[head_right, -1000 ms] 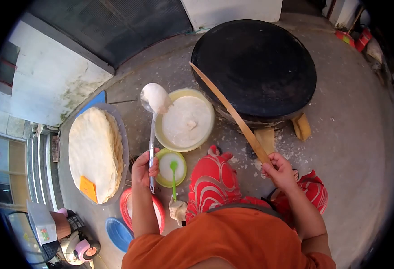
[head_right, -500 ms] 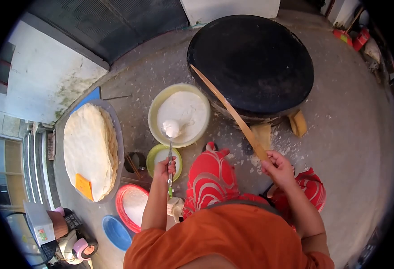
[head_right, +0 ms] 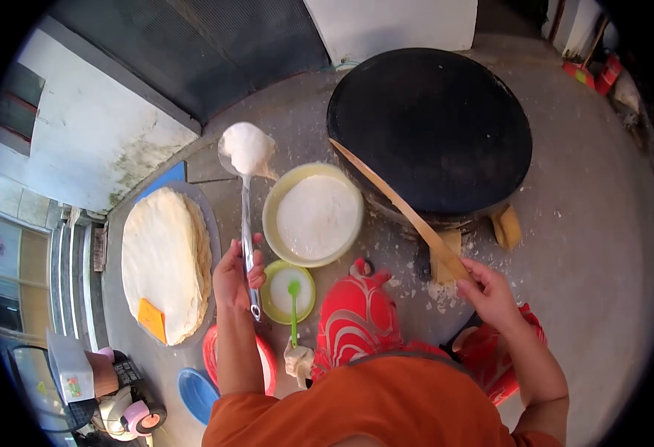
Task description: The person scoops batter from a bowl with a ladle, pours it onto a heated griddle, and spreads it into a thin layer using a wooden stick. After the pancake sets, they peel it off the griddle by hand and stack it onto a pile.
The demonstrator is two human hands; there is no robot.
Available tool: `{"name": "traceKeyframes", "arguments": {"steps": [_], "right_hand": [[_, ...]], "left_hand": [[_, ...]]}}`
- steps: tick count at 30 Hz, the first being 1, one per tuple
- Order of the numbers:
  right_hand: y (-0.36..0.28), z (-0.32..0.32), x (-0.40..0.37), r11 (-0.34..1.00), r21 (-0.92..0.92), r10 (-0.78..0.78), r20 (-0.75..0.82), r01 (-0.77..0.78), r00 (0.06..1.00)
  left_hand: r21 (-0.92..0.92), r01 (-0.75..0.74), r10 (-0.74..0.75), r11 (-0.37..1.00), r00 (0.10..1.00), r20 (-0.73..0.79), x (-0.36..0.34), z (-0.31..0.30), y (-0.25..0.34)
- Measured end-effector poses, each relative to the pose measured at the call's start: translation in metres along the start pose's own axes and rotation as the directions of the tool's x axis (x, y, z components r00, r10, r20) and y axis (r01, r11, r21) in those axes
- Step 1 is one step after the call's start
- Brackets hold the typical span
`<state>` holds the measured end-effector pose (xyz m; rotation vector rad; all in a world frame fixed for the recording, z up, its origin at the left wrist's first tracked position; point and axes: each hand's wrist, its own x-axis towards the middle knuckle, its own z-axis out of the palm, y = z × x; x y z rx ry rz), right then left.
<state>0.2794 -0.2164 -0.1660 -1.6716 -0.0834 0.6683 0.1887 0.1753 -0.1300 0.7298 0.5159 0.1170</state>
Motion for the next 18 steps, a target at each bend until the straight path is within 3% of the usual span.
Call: {"name": "traceKeyframes", "arguments": {"steps": [2,5,7,10,18], "right_hand": [[-0.009,-0.006,0.006,0.994,-0.106,-0.015,-0.02,0.013,1.0],[-0.019,-0.014,0.02,0.954,-0.261,-0.177,-0.079,0.151,0.981],[-0.021,-0.022,0.032,0.841,-0.478,-0.336,-0.096,0.252,0.937],[-0.029,-0.029,0.053,0.741,-0.583,-0.467,-0.09,0.333,0.88],[-0.054,-0.025,0.105,0.686,-0.665,-0.454,-0.073,0.296,0.888]], "left_hand": [[-0.007,-0.014,0.014,1.0,0.999,0.034,0.019,0.021,0.005],[0.017,-0.049,0.049,0.999,0.999,0.007,0.055,0.056,0.003],[0.037,-0.089,0.089,0.995,0.996,0.019,0.082,0.072,-0.006],[0.01,-0.111,0.111,0.994,0.994,-0.017,0.122,0.095,-0.023],[0.008,-0.106,0.106,0.994,0.991,-0.084,0.201,0.119,-0.081]]}}
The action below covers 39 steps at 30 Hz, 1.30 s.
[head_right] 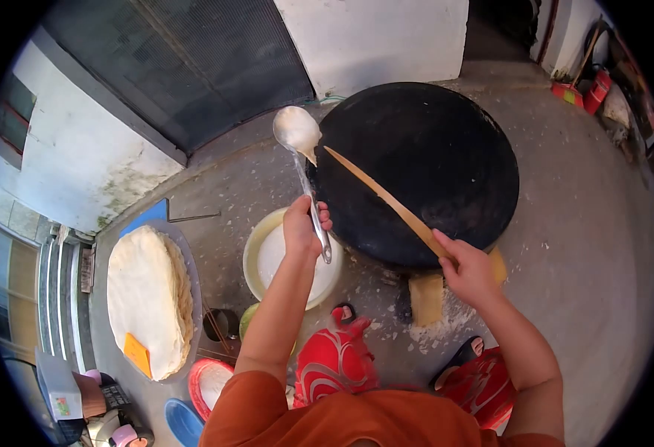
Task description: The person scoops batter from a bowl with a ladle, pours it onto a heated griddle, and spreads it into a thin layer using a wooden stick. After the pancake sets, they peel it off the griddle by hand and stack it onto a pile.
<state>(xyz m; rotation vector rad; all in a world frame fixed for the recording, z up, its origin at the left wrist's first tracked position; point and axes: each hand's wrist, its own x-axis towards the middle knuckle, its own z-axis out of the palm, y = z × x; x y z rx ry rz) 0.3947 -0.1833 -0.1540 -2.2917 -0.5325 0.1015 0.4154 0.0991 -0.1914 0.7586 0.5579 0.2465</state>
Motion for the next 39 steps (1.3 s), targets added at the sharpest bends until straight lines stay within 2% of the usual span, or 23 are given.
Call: {"name": "traceKeyframes", "arguments": {"steps": [2,4,7,11,13,16,17,19,23,25,26,27,28,29,30,31,32,33,34,35,36,38,39], "right_hand": [[0.001,0.004,0.014,1.0,-0.005,0.017,0.035,-0.017,0.999],[0.009,0.017,0.029,0.993,0.027,-0.115,0.0,0.115,0.993],[0.013,0.034,0.049,0.989,0.055,-0.14,0.026,0.138,0.99],[0.031,0.05,0.066,0.99,-0.005,-0.14,0.031,0.14,0.99],[0.036,0.049,0.068,0.997,0.05,-0.065,0.048,0.062,0.997],[0.026,0.044,0.07,0.99,0.134,-0.057,0.038,0.051,0.998],[0.03,0.046,0.069,0.99,0.136,-0.053,0.038,0.047,0.998],[0.039,0.054,0.07,0.998,0.07,-0.005,0.024,0.004,1.0],[0.048,0.056,0.071,0.999,0.032,0.005,0.049,-0.007,0.999],[0.047,0.053,0.072,0.994,0.106,0.017,0.037,-0.02,0.999],[0.045,0.047,0.071,0.995,0.101,0.014,0.033,-0.017,0.999],[0.04,0.039,0.069,0.999,-0.005,-0.032,0.01,0.032,0.999],[0.036,0.031,0.067,0.991,-0.112,-0.078,-0.009,0.077,0.997],[0.034,0.026,0.064,0.99,-0.115,-0.08,-0.012,0.078,0.997],[0.033,0.022,0.059,0.97,-0.21,-0.128,-0.03,0.119,0.991],[0.034,0.02,0.055,0.94,-0.303,-0.177,-0.044,0.156,0.983],[0.04,0.022,0.052,0.94,-0.303,-0.177,-0.044,0.156,0.983],[0.05,0.026,0.05,0.867,-0.401,-0.315,0.017,0.295,0.949],[0.057,0.031,0.05,0.764,-0.484,-0.44,0.092,0.426,0.893],[0.061,0.037,0.053,0.763,-0.484,-0.441,0.093,0.428,0.892],[0.064,0.044,0.056,0.707,-0.518,-0.49,0.133,0.482,0.862],[0.067,0.052,0.065,0.621,-0.566,-0.549,0.18,0.542,0.816],[0.066,0.056,0.074,0.62,-0.568,-0.549,0.18,0.542,0.816]], "left_hand": [[-0.004,0.002,-0.002,1.0,1.0,-0.032,0.008,0.003,-0.013],[0.025,-0.01,0.012,1.0,0.998,-0.055,0.016,0.0,-0.029],[0.075,-0.015,0.022,0.997,0.995,-0.093,0.019,-0.001,-0.045],[0.113,0.026,-0.011,0.993,0.991,-0.131,0.016,-0.01,-0.052],[0.139,0.027,-0.007,0.99,0.99,-0.141,0.014,-0.017,-0.05],[0.288,-0.011,0.067,0.957,0.98,-0.186,0.014,-0.023,-0.05],[0.292,-0.008,0.065,0.957,0.98,-0.186,0.011,-0.023,-0.051],[0.419,-0.119,0.201,0.9,0.967,-0.159,0.007,-0.023,-0.049],[0.42,-0.136,0.21,0.897,0.968,-0.135,0.011,-0.024,-0.047],[0.479,-0.015,0.083,0.878,0.989,-0.12,0.034,-0.027,-0.046],[0.54,-0.047,0.119,0.841,0.988,-0.1,0.048,-0.028,-0.044],[0.536,-0.052,0.121,0.842,0.988,-0.094,0.057,-0.022,-0.037],[0.513,-0.033,0.105,0.858,0.988,-0.112,0.067,-0.016,-0.029],[0.489,-0.013,0.088,0.872,0.987,-0.132,0.075,-0.012,-0.021],[0.488,-0.012,0.087,0.873,0.988,-0.131,0.075,-0.005,-0.01],[0.306,0.007,0.021,0.952,0.996,-0.089,0.075,0.003,0.002],[0.114,0.039,-0.036,0.993,0.999,-0.035,0.073,0.01,0.014],[0.114,0.04,-0.036,0.993,0.999,-0.036,0.072,0.013,0.025],[-0.126,0.168,-0.157,0.978,0.984,0.089,0.072,0.015,0.035],[-0.34,0.311,-0.239,0.887,0.942,0.237,0.069,0.018,0.045],[-0.342,0.31,-0.237,0.887,0.942,0.238,0.063,0.022,0.053],[-0.545,0.484,-0.191,0.685,0.841,0.507,0.05,0.032,0.066],[-0.545,0.485,-0.191,0.684,0.84,0.508,0.044,0.037,0.071]]}}
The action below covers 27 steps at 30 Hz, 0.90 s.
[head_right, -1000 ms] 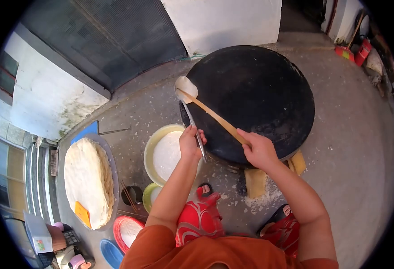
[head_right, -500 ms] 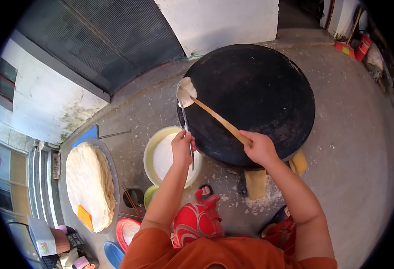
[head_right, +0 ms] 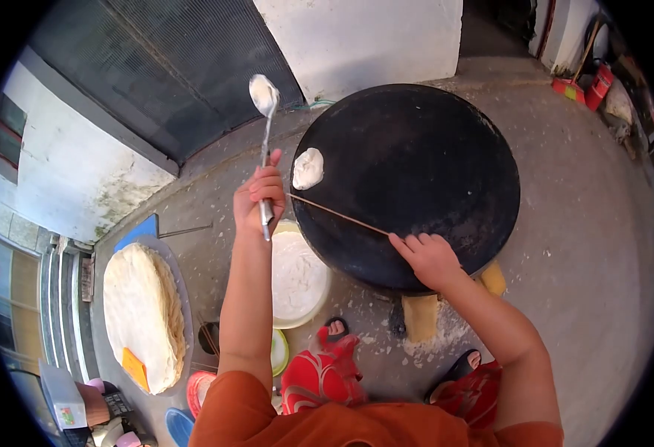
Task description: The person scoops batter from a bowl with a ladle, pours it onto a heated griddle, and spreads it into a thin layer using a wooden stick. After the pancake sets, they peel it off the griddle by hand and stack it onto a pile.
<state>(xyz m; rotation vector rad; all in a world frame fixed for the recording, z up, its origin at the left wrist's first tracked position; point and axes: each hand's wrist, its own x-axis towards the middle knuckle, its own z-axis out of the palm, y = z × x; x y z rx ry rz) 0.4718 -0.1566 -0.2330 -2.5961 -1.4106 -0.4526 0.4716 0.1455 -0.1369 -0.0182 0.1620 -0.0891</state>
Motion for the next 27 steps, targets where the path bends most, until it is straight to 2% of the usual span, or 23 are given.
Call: {"name": "traceKeyframes", "arguments": {"steps": [2,4,6,7,8,10,11,12,14,15,16,17,18,19,20,22,24,25,26,27], "right_hand": [[0.006,0.006,0.021,0.996,-0.083,0.005,-0.04,-0.008,0.999],[0.013,0.007,0.044,0.989,-0.145,0.027,-0.074,-0.037,0.997],[0.014,0.005,0.06,0.974,0.038,0.224,-0.076,-0.222,0.971],[0.009,0.004,0.064,0.896,0.251,0.389,-0.039,-0.367,0.921],[0.006,0.013,0.06,0.741,0.513,0.49,0.029,-0.434,0.871],[-0.012,0.02,0.047,0.803,0.505,0.371,-0.006,-0.317,0.929],[-0.021,0.01,0.047,0.861,0.405,0.303,0.074,-0.306,0.95],[-0.017,0.015,0.05,0.861,0.405,0.304,0.076,-0.308,0.95],[0.002,0.028,0.066,0.963,0.037,0.267,-0.048,-0.266,0.962],[0.011,0.028,0.074,0.956,0.023,0.294,-0.051,-0.293,0.954],[0.008,0.027,0.073,0.955,0.025,0.297,-0.05,-0.296,0.954],[0.001,0.025,0.073,0.884,0.241,0.412,0.001,-0.4,0.911],[-0.005,0.023,0.071,0.759,0.436,0.507,0.07,-0.484,0.859],[-0.013,0.025,0.06,0.743,0.494,0.483,0.072,-0.452,0.873],[-0.017,0.028,0.05,0.807,0.473,0.386,0.031,-0.354,0.922],[-0.007,0.031,0.051,0.944,0.164,0.283,0.051,-0.288,0.958],[0.023,0.036,0.07,0.944,-0.01,0.329,-0.039,-0.33,0.943],[0.028,0.034,0.078,0.912,-0.011,0.409,-0.003,-0.409,0.912],[0.023,0.039,0.079,0.91,-0.01,0.415,-0.004,-0.415,0.91],[0.015,0.05,0.077,0.85,0.255,0.486,-0.045,-0.46,0.873]], "left_hand": [[-0.097,0.048,-0.034,0.994,0.988,0.149,-0.006,0.012,-0.004],[-0.128,0.067,-0.041,0.989,0.981,0.191,-0.014,0.018,-0.01],[-0.191,0.088,-0.045,0.978,0.974,0.221,-0.03,0.017,-0.012],[-0.161,0.056,-0.024,0.985,0.981,0.195,-0.041,0.009,-0.01],[-0.154,0.049,-0.02,0.987,0.983,0.184,-0.054,0.002,-0.011],[-0.153,0.027,-0.004,0.988,0.99,0.144,-0.079,-0.014,-0.012],[-0.163,0.007,0.01,0.987,0.994,0.105,-0.092,-0.024,-0.014],[-0.164,0.009,0.009,0.986,0.995,0.104,-0.104,-0.035,-0.014],[-0.177,-0.026,0.016,0.984,0.998,-0.059,-0.122,-0.057,-0.014],[-0.177,-0.024,0.014,0.984,0.998,-0.061,-0.133,-0.068,-0.015],[-0.201,-0.067,0.036,0.977,0.987,-0.157,-0.144,-0.078,-0.016],[-0.219,-0.111,0.054,0.969,0.967,-0.25,-0.155,-0.087,-0.016],[-0.218,-0.141,0.069,0.966,0.95,-0.306,-0.167,-0.098,-0.017],[-0.216,-0.17,0.084,0.962,0.93,-0.357,-0.177,-0.11,-0.018],[-0.216,-0.163,0.08,0.963,0.934,-0.348,-0.185,-0.121,-0.019],[-0.253,-0.226,0.09,0.941,0.885,-0.457,-0.2,-0.144,-0.023],[-0.28,-0.234,0.068,0.931,0.866,-0.496,-0.205,-0.162,-0.027],[-0.302,-0.25,0.056,0.92,0.845,-0.531,-0.206,-0.168,-0.028],[-0.299,-0.246,0.053,0.922,0.845,-0.532,-0.207,-0.17,-0.028],[-0.329,-0.264,0.047,0.907,0.838,-0.544,-0.208,-0.172,-0.027]]}}
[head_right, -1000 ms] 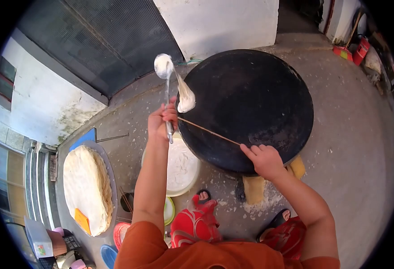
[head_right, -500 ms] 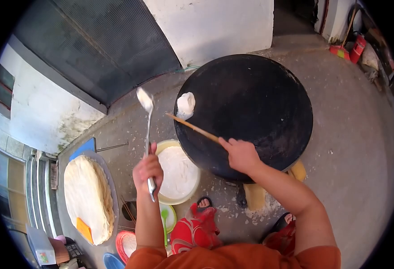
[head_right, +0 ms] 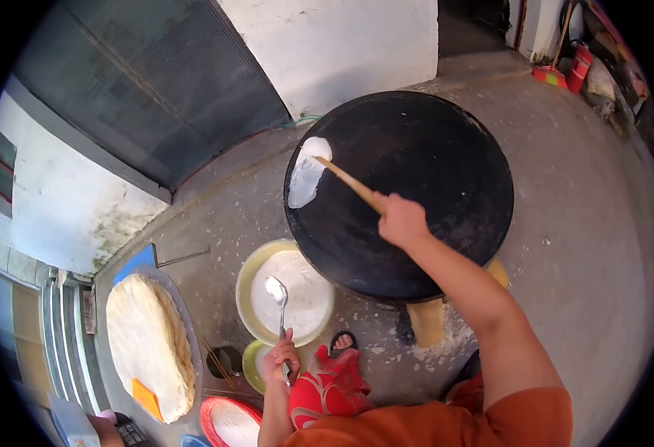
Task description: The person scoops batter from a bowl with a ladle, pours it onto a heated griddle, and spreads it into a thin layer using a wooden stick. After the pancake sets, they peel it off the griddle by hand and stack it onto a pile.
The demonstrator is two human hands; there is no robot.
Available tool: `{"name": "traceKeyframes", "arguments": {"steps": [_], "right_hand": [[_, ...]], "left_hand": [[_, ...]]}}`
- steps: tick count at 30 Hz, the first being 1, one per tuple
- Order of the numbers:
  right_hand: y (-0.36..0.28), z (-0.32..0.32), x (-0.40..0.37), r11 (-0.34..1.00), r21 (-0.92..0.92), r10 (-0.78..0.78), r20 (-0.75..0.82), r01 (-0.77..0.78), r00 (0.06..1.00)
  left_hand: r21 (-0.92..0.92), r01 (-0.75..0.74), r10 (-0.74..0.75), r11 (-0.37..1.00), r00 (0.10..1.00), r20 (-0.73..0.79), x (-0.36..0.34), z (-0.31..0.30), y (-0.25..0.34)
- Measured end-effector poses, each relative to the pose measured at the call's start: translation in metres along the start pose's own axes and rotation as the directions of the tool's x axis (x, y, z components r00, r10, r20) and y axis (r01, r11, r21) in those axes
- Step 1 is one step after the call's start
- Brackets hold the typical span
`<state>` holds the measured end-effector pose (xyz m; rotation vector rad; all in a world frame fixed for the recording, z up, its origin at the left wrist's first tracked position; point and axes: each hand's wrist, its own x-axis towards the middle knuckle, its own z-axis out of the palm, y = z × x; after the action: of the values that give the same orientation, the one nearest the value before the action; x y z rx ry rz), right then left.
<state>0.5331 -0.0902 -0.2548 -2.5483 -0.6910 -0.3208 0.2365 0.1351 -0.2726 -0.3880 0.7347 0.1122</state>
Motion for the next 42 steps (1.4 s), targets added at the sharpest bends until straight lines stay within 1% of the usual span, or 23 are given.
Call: {"name": "traceKeyframes", "arguments": {"steps": [1,2,3,5,7,9,12,13,16,19,21,22,23,25,26,30,33,34,35,37,38,40,42], "right_hand": [[-0.005,0.008,-0.007,0.963,0.262,0.078,-0.045,-0.064,0.996],[-0.017,0.0,-0.017,0.94,0.335,0.07,0.019,-0.072,0.997],[-0.029,-0.016,-0.022,0.985,0.171,-0.007,0.146,-0.018,0.989],[-0.013,-0.011,-0.007,0.991,-0.094,-0.09,0.065,0.096,0.994],[0.012,-0.011,0.024,0.966,-0.259,-0.016,-0.018,0.011,1.0],[0.001,-0.015,0.031,0.986,-0.112,0.122,0.007,-0.12,0.993],[-0.028,0.002,0.001,0.962,0.262,0.085,0.005,-0.084,0.996],[-0.042,-0.012,-0.003,0.989,0.141,0.028,0.169,-0.052,0.985],[-0.002,-0.004,0.034,0.965,-0.256,0.061,0.043,-0.049,0.997],[0.011,-0.005,0.048,0.972,-0.138,0.185,-0.045,-0.19,0.982],[0.002,0.021,0.029,0.961,0.126,0.254,-0.069,-0.244,0.965],[-0.017,0.009,0.014,0.978,0.148,0.159,-0.071,-0.147,0.985],[-0.015,0.002,0.018,0.979,0.142,0.158,-0.075,-0.146,0.985],[-0.001,-0.008,0.024,0.97,-0.219,0.12,0.069,-0.102,0.99],[0.022,-0.009,0.037,0.946,-0.293,0.146,0.013,-0.136,0.989],[0.001,-0.012,0.043,0.934,0.039,0.355,0.034,-0.356,0.934],[-0.042,-0.005,0.025,0.999,0.03,0.04,0.073,-0.042,0.997],[-0.037,0.004,0.032,0.99,-0.134,-0.031,0.104,0.045,0.994],[-0.031,-0.005,0.048,0.948,-0.318,0.046,0.139,0.001,0.989],[0.018,-0.001,0.073,0.914,-0.34,0.238,0.005,-0.222,0.971],[0.019,-0.002,0.069,0.913,-0.337,0.244,0.0,-0.23,0.97],[0.018,-0.005,0.057,0.92,-0.081,0.384,-0.017,-0.384,0.923],[-0.006,-0.005,0.03,0.962,-0.014,0.274,0.002,-0.274,0.962]], "left_hand": [[-0.038,0.002,-0.002,0.999,1.0,-0.011,0.001,0.0,0.002],[-0.035,0.009,-0.009,0.999,1.0,-0.006,0.001,-0.003,0.004],[-0.019,-0.01,0.01,1.0,1.0,0.017,0.002,-0.006,0.005],[-0.001,-0.022,0.022,1.0,0.999,0.031,0.004,-0.007,0.005],[-0.017,-0.026,0.027,1.0,0.999,0.028,0.004,-0.007,0.003],[-0.022,0.005,-0.004,1.0,1.0,0.009,0.003,-0.007,0.005],[-0.026,0.042,-0.042,0.999,0.999,0.006,0.005,-0.01,0.012],[-0.031,0.033,-0.033,0.999,0.999,0.011,0.008,-0.011,0.013],[-0.019,0.017,-0.018,1.0,1.0,-0.024,0.007,-0.009,0.01],[-0.015,0.033,-0.033,0.999,0.999,-0.03,0.006,-0.012,0.016],[-0.02,0.067,-0.068,0.998,0.998,-0.017,0.009,-0.013,0.021],[-0.015,0.055,-0.055,0.998,0.998,-0.012,0.01,-0.014,0.022],[-0.013,0.041,-0.041,0.999,0.999,-0.01,0.012,-0.014,0.022],[-0.013,0.042,-0.042,0.999,0.999,-0.033,0.011,-0.009,0.017],[-0.011,0.037,-0.038,0.999,0.998,-0.048,0.01,-0.008,0.015],[-0.034,0.083,-0.084,0.996,0.996,-0.039,0.012,-0.009,0.022],[-0.006,0.065,-0.065,0.998,0.997,-0.029,0.016,-0.01,0.021],[-0.003,0.053,-0.053,0.999,0.998,-0.034,0.015,-0.009,0.018],[0.001,0.04,-0.04,0.999,0.998,-0.042,0.013,-0.009,0.017],[0.012,0.029,-0.028,1.0,0.997,-0.071,0.009,-0.008,0.014],[0.024,0.02,-0.018,0.999,0.996,-0.087,0.008,-0.004,0.015],[0.029,0.029,-0.027,0.999,0.997,-0.072,0.008,-0.007,0.02],[0.022,0.042,-0.041,0.999,0.998,-0.046,0.015,-0.007,0.02]]}}
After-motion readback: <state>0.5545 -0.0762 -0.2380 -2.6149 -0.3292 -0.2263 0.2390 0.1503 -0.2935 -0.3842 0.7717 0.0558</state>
